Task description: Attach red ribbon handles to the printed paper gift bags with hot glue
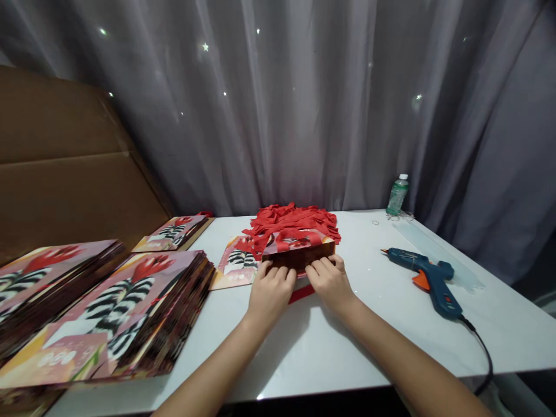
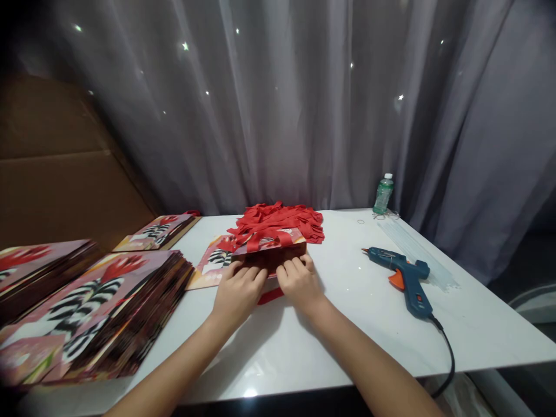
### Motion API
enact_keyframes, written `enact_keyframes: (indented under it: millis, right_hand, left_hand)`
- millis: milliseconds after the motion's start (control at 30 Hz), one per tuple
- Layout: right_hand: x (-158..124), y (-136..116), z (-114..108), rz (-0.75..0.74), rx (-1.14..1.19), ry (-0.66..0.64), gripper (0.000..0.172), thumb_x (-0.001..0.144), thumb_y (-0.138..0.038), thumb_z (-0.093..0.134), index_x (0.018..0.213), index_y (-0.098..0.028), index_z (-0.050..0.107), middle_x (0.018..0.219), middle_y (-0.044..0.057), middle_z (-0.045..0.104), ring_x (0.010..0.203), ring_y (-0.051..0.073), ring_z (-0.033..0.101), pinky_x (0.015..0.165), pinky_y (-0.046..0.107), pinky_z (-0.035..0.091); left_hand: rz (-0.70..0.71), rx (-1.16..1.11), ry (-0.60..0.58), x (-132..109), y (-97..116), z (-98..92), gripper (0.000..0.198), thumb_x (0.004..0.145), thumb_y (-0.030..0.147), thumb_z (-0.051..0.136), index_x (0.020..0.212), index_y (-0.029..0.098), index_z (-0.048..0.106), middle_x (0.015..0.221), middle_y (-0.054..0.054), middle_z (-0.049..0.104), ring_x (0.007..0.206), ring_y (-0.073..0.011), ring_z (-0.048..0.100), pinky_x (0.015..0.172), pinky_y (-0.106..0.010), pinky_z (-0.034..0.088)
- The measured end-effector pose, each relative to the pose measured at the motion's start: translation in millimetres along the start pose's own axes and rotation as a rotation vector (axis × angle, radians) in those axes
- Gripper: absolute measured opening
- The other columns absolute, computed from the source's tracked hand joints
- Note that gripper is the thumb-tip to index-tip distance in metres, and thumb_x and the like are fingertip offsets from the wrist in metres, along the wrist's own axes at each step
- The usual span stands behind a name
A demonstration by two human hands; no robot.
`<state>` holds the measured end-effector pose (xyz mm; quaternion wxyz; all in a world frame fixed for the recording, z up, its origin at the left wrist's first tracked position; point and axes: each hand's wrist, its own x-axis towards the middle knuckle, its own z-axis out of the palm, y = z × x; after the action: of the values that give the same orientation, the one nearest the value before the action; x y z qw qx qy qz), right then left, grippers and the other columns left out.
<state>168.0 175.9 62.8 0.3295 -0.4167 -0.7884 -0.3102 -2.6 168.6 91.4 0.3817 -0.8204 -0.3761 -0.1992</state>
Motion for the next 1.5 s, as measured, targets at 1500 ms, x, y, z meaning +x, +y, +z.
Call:
enact_keyframes:
  millis: [1500]
  right_hand:
    - [-16.8, 15.1, 5.5, 0.063, -0.037, 0.266, 0.023, 0.093, -0.013, 0.054, 0.103, -0.028, 0.069, 0.107, 0.005, 0.065, 0.11, 0.02, 0.047, 0.097, 0.039, 0.021]
  left_hand:
    - [-0.174, -0.16, -0.07, 15.4, 18.8, 25.4, 0.017, 0.077, 0.006, 0.058, 0.073, 0.021, 0.065, 0.066, 0.0, 0.067, 0.061, -0.0185, 0.062, 0.066, -0.033, 0.042]
